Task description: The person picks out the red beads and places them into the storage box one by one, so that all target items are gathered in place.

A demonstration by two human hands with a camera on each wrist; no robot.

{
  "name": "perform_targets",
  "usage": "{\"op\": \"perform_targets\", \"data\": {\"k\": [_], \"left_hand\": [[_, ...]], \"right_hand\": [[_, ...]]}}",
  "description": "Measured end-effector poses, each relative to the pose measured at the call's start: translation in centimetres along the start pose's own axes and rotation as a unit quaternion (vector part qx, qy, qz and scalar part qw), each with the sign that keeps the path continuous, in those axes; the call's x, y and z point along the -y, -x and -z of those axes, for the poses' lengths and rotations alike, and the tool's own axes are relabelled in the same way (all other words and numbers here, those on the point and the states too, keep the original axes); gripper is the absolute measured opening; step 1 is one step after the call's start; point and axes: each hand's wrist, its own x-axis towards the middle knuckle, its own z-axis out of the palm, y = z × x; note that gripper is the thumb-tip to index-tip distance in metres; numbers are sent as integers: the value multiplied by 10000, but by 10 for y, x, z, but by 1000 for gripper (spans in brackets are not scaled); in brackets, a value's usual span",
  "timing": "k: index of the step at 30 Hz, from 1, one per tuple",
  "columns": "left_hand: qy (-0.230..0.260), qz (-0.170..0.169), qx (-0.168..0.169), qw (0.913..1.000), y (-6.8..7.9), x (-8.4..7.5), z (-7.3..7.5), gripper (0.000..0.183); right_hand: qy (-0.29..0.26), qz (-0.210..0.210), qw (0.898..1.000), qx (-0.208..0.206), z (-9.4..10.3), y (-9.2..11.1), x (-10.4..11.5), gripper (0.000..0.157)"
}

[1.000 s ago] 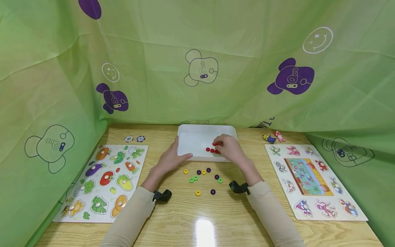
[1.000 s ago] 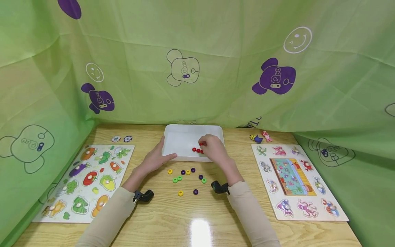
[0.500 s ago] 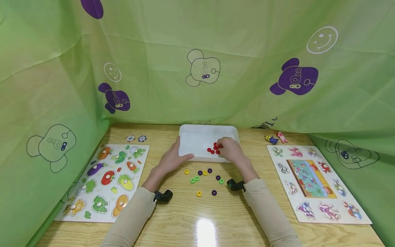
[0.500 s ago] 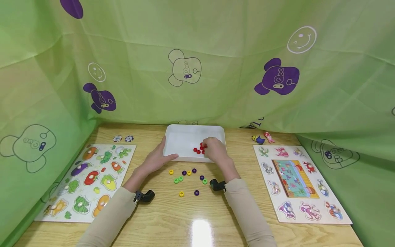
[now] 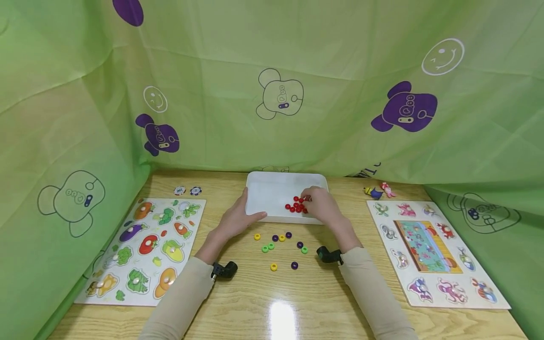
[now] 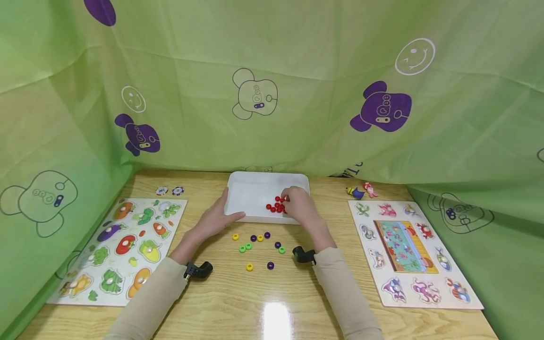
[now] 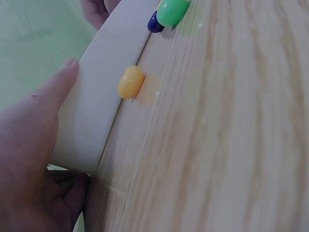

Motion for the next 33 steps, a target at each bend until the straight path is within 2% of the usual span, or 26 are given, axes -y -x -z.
{"op": "perform_targets", "data": {"k": [5,9,12,14,19,24,27,33], "left_hand": [[204,-144,89,9996,-1,3,4,111],[129,-335,-58,9993,2,7,17,99],[-368,-421,-338,9979,7,12,33,93],[-857,-503,-541,9936,10,15,46,91],[-1938,-729,-960,9736,19,29,75,91],[-2438,-599,-1120,9615,32,41,96,92],[-2636,-506,-1088,9572,38,47,105,93],[-2759,-492,-1035,9543,40,54,110,93]], "right_hand": [[-170,-55,9998,-110,18,13,-5,26],[-150,-177,9991,-343,31,26,-15,41],[-162,-138,9978,-634,44,35,-25,54],[-26,-60,9964,-845,52,41,-33,60],[669,56,9902,-1224,65,55,-59,67],[1258,-157,9840,-1252,70,74,-87,73],[1466,-262,9814,-1210,70,86,-102,76],[1617,-360,9800,-1099,68,100,-116,78]]}}
